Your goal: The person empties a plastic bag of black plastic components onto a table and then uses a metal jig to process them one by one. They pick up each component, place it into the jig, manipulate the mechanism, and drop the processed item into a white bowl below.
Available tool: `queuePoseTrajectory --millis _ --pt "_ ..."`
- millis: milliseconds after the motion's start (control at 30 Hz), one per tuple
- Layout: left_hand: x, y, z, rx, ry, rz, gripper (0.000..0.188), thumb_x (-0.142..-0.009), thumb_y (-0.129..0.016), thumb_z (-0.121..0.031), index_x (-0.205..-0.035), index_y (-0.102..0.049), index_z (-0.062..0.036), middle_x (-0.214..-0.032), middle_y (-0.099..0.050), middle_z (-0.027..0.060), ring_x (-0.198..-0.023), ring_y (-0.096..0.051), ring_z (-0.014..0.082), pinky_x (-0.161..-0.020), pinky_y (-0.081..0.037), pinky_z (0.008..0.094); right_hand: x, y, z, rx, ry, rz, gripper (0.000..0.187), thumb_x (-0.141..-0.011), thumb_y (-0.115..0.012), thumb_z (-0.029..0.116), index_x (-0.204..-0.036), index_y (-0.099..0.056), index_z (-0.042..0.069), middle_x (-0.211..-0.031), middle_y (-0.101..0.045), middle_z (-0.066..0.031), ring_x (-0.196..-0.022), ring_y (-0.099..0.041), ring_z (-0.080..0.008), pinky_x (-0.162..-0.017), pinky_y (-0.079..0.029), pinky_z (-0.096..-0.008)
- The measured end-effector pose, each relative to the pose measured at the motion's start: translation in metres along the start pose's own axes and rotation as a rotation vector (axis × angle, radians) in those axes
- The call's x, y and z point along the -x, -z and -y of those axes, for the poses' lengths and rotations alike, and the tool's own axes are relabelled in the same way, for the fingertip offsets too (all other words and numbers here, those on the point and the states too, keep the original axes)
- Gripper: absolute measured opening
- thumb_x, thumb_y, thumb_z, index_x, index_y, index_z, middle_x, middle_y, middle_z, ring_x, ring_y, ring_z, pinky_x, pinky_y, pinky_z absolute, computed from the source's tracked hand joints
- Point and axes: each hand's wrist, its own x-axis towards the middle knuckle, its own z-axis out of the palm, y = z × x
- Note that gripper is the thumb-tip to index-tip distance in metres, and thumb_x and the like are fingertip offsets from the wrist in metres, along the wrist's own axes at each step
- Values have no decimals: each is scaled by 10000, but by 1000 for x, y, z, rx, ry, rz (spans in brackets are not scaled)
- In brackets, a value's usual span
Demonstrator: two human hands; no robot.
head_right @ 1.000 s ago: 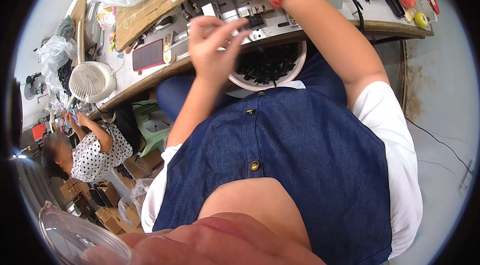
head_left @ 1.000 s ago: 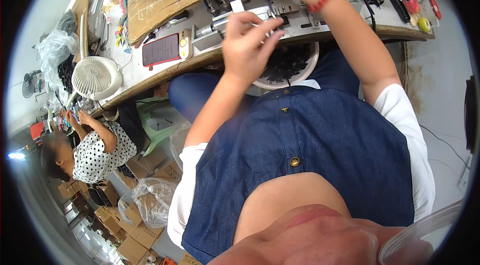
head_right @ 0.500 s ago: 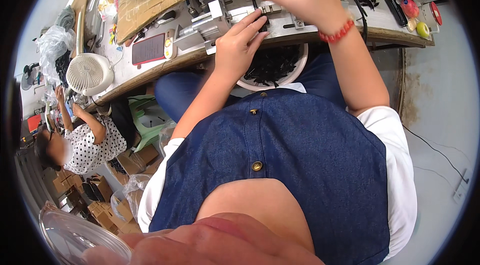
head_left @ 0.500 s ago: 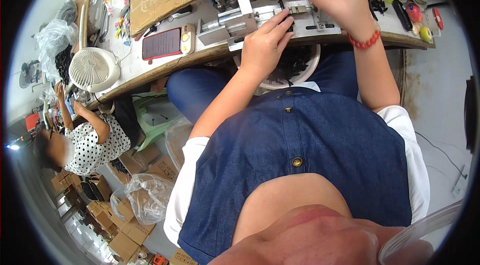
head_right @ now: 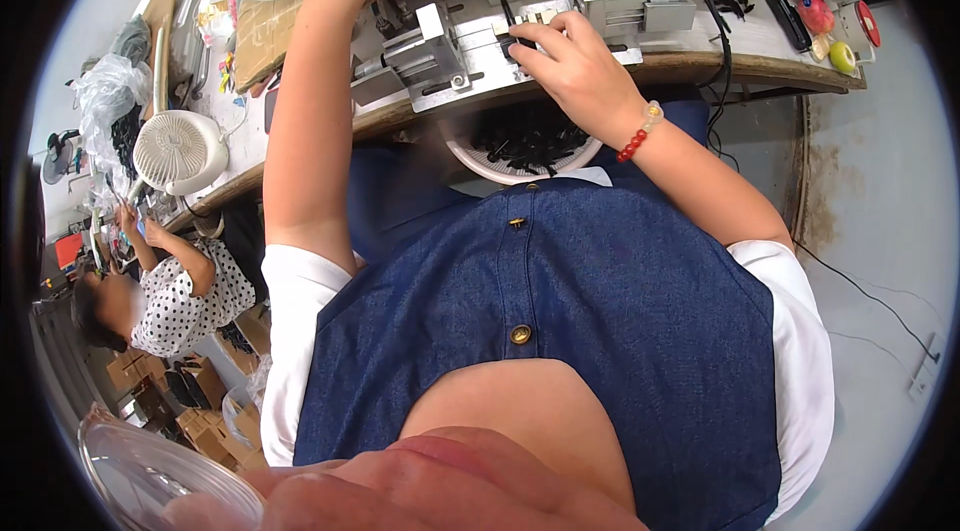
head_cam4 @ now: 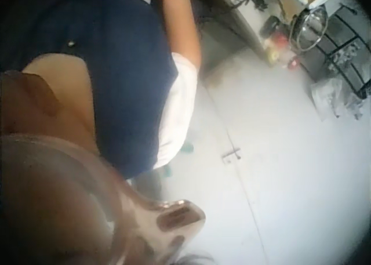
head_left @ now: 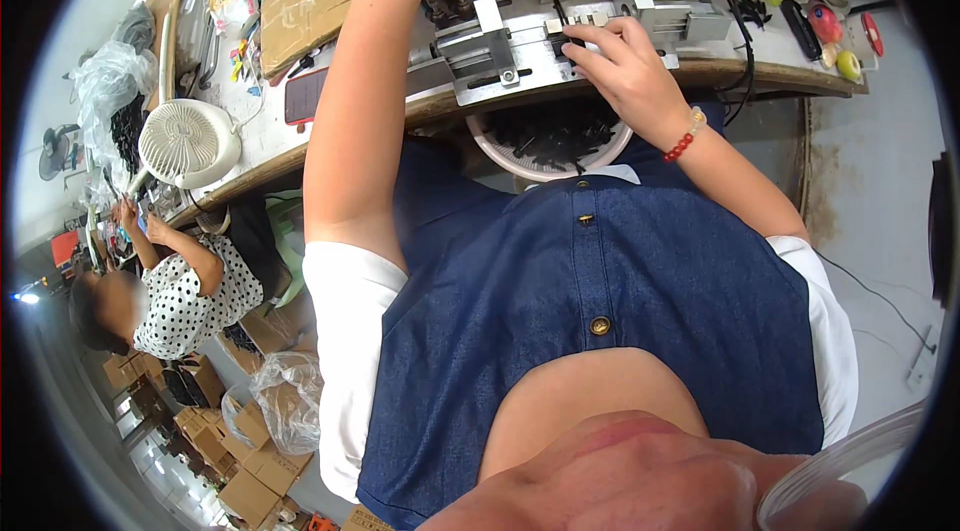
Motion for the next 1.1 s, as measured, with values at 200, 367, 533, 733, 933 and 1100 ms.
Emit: queuePoseTrajectory --millis 200,367,533,733,933,1100 --pt "16 -4 -18 180 177 -162 172 -875 -689 -101 -1039 -709 -54 -951 -728 159 -911 -686 395 -810 -526 462 -3 0 -6 -20 20 -7 227 -864 -727 141 -1072 -713 53 -1206 -684 -66 -1020 -585 -266 -892 -531 -383" --pt "26 4 -32 536 463 -257 238 -874 -698 -104 -1108 -674 -67 -924 -714 173 -908 -684 399 -790 -520 469 -57 25 -41 -36 43 -177 244 -911 -737 202 -1087 -711 36 -1111 -714 -95 -987 -639 -290 -893 -526 -395" --pt "58 11 -66 1041 585 -221 193 -916 -733 -20 -1103 -750 24 -1026 -771 74 -927 -714 119 -828 -580 271 -131 19 -112 43 -38 -209 177 -843 -727 125 -993 -699 36 -915 -671 -161 -914 -634 -384 -847 -516 -458" --pt "126 -18 -119 795 307 35 318 -859 -807 -56 -1171 -771 -108 -1011 -774 77 -806 -711 139 -710 -562 271 -136 34 -101 25 -132 1 201 -826 -719 162 -962 -707 15 -929 -699 -189 -886 -674 -370 -796 -532 -438" --pt "139 -43 -128 500 279 80 231 -865 -808 -132 -1094 -784 -127 -1164 -740 92 -767 -728 208 -687 -585 316 -102 85 -76 -312 -434 -68 278 -821 -709 120 -1062 -701 -19 -801 -693 -84 -736 -666 -165 -673 -526 -328" --pt "140 -58 -128 463 217 -39 253 -860 -805 -129 -1112 -782 -134 -1250 -718 70 -814 -740 219 -711 -602 327 -73 84 -85 -663 -512 -206 142 -960 -696 74 -1078 -709 -4 -853 -715 -27 -727 -652 -76 -649 -514 -223"
